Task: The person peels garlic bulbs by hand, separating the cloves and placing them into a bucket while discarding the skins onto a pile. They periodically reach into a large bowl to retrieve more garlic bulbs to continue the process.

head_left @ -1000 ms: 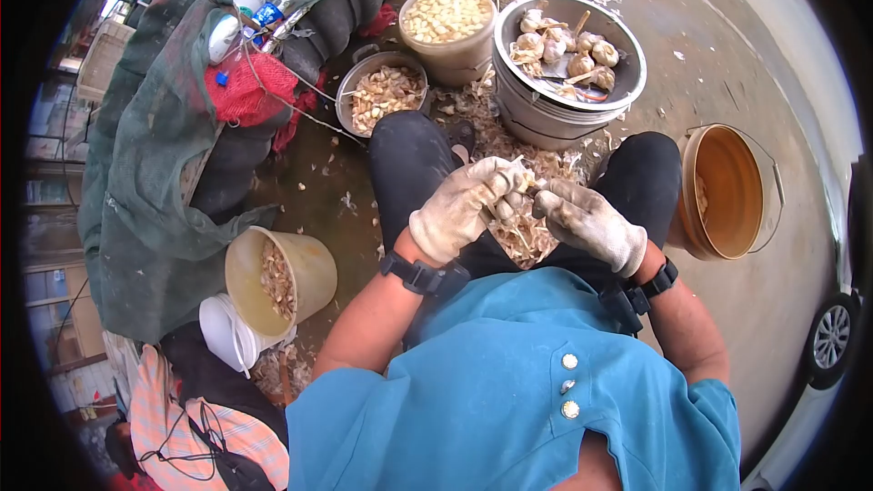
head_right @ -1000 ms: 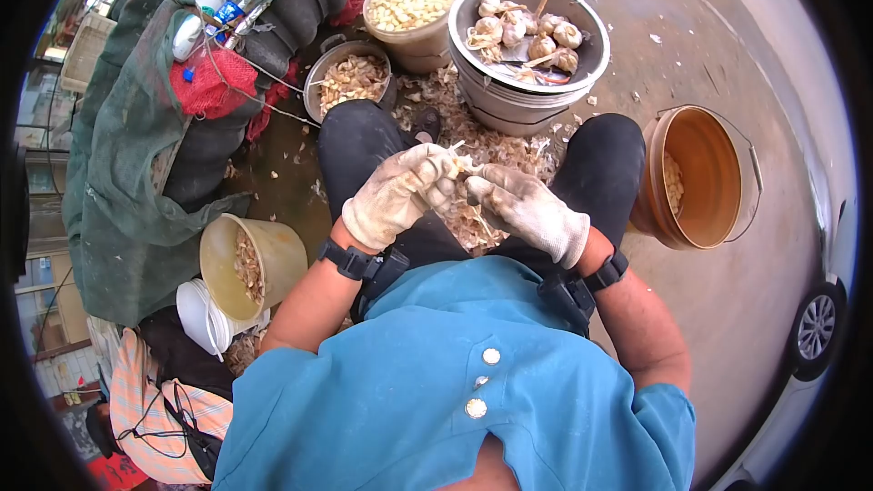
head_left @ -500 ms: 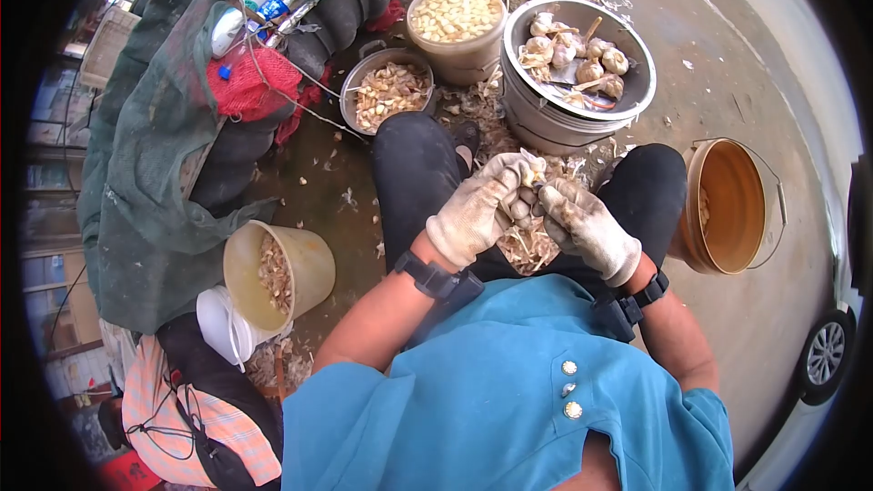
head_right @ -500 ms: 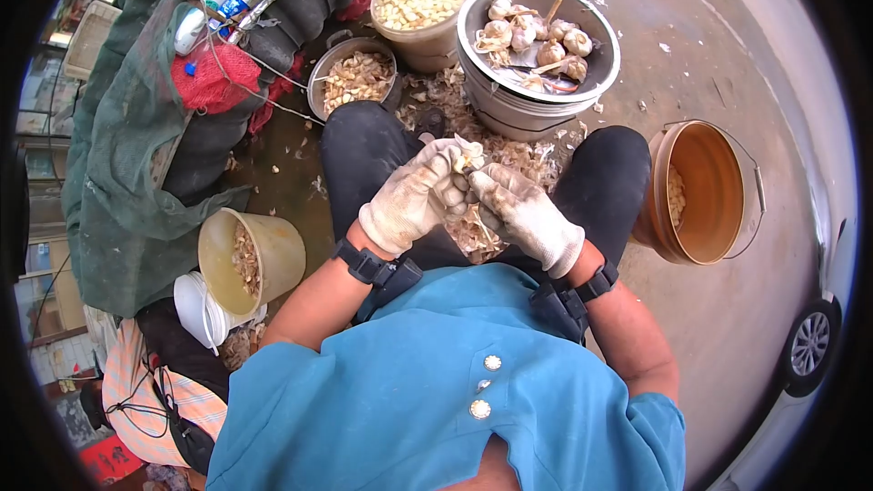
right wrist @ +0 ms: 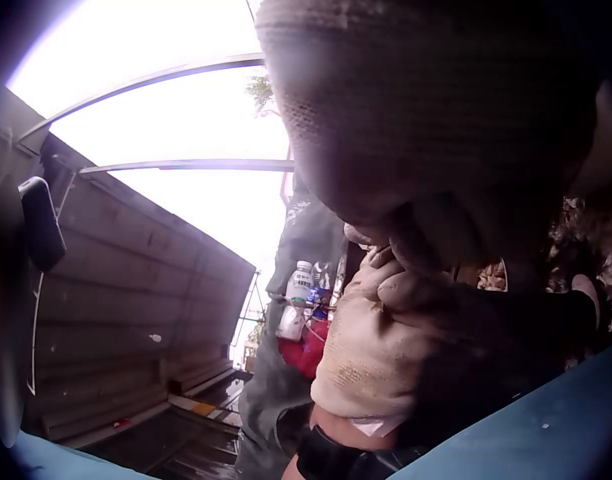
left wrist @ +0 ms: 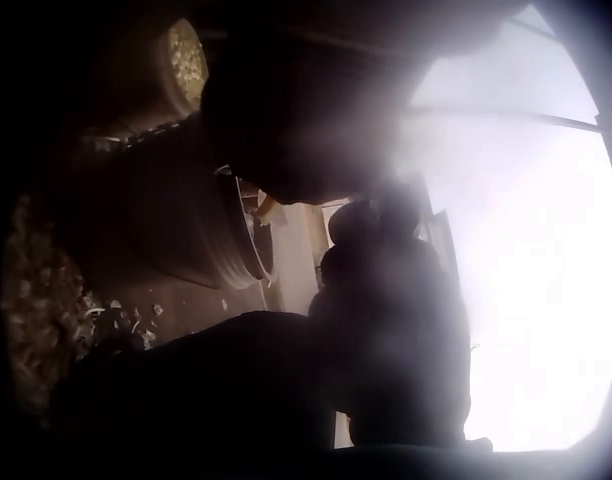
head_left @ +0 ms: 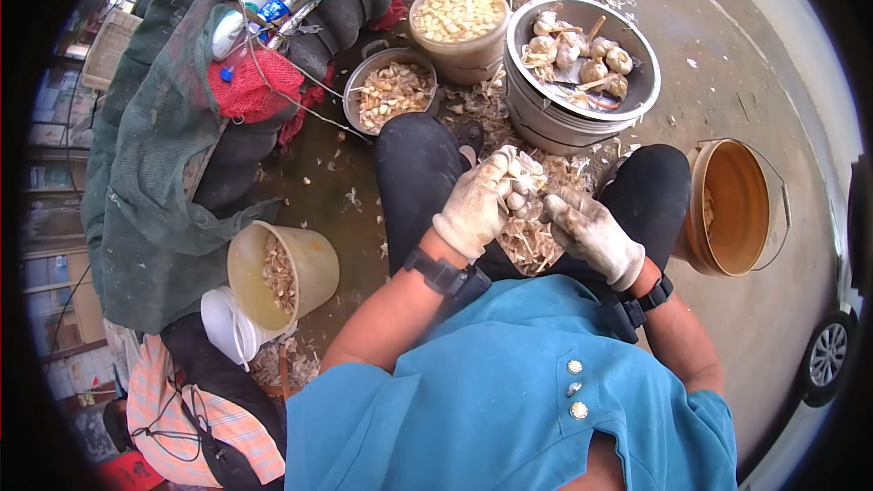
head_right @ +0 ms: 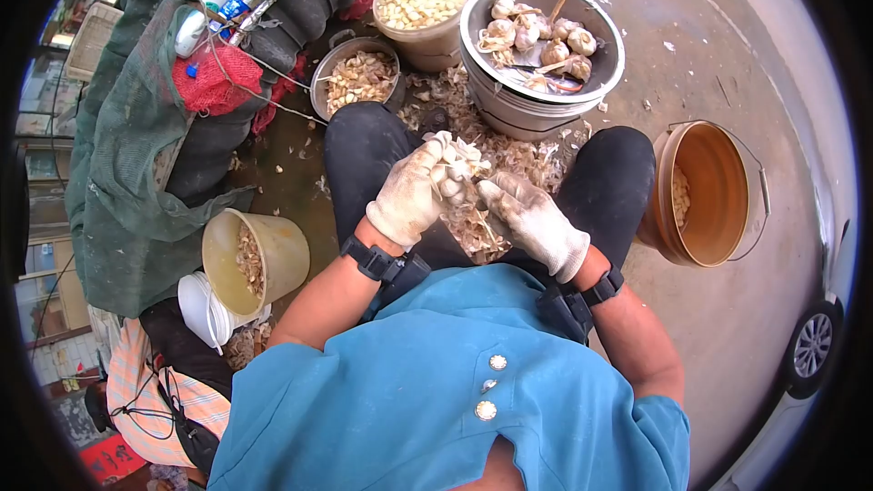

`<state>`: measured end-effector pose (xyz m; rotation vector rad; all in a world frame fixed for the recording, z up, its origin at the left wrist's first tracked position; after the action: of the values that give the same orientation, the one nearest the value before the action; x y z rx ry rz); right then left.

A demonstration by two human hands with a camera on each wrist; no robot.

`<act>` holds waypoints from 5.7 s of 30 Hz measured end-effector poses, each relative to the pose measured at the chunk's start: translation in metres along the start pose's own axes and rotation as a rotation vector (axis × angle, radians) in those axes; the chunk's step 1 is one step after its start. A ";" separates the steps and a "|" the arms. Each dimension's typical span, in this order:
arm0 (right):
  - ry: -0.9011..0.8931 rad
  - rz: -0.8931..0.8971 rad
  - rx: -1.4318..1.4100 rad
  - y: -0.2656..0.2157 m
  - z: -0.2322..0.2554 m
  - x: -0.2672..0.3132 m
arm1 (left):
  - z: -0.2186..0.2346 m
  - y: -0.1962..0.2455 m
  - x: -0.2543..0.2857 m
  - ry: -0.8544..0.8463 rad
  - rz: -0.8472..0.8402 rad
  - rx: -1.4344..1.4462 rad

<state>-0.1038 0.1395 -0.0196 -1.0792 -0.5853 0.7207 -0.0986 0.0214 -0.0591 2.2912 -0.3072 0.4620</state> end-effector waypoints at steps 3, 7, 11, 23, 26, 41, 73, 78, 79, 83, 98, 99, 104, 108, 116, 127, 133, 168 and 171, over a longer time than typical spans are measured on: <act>-0.024 -0.363 -0.408 0.023 -0.001 0.007 | -0.011 0.005 0.002 -0.155 -0.011 -0.025; -0.004 -0.066 -0.358 0.003 0.004 0.003 | -0.012 0.001 0.004 -0.077 0.073 0.128; -0.011 -0.521 -0.511 0.037 0.004 0.012 | -0.017 0.012 0.008 -0.254 -0.111 -0.129; 0.315 -0.173 -0.217 -0.002 0.029 -0.019 | -0.040 0.023 0.021 -0.128 -0.520 -0.828; 0.253 -0.299 -0.129 0.003 0.026 -0.018 | -0.034 0.009 0.020 -0.150 -0.252 -0.599; 0.239 -0.437 -0.702 0.008 0.012 0.002 | -0.032 -0.011 0.016 -0.323 -0.062 -0.481; 0.162 -0.529 -1.167 0.028 0.000 0.009 | -0.003 0.007 0.014 -0.225 -0.115 -0.315; 0.036 -0.557 -1.271 0.027 -0.013 0.009 | -0.022 0.013 0.017 -0.329 -0.430 -0.815; 0.037 -0.557 -1.271 0.029 -0.014 0.009 | -0.020 0.010 0.016 -0.330 -0.430 -0.815; -0.005 -0.529 -1.170 0.024 -0.016 0.009 | -0.034 -0.012 0.014 -0.330 -0.011 -0.561; -0.014 -0.364 -0.954 0.009 -0.007 -0.003 | -0.021 -0.013 0.014 -0.212 -0.108 -0.625; -0.059 -0.313 -1.009 0.004 -0.008 -0.005 | -0.021 -0.014 0.015 -0.160 -0.076 -0.576; 0.054 -0.380 -1.073 0.010 -0.002 -0.002 | -0.015 -0.019 0.013 -0.155 0.005 -0.529; 0.124 -0.500 -1.174 0.026 -0.003 0.000 | -0.023 -0.004 0.020 -0.253 -0.163 -0.460; 0.172 -0.555 -1.148 0.036 -0.006 0.002 | -0.032 -0.012 0.017 -0.205 -0.017 -0.429; 0.111 -0.611 -1.267 0.042 -0.016 0.007 | -0.028 0.003 0.020 -0.243 -0.197 -0.604; 0.090 -0.449 -1.058 0.035 -0.015 0.005 | -0.022 -0.023 0.001 -0.287 -0.151 -0.335; 0.116 -0.500 -1.317 0.022 -0.019 0.000 | -0.026 0.005 0.008 -0.221 -0.357 -0.642; 0.128 -0.453 -1.207 0.021 -0.014 -0.002 | -0.044 -0.002 0.011 -0.369 -0.145 -0.357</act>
<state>-0.0993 0.1358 -0.0444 -1.9719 -1.1566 -0.1926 -0.0981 0.0540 -0.0274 2.0175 -0.3685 -0.0904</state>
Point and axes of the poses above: each hand's wrist, its own x-axis away from the middle knuckle, its own z-axis out of the back of the hand, y = z × x, the point moved 10 cm from there along -x, towards the middle knuckle, and after that the axes turned 1 degree about y, right-handed, at the moved point
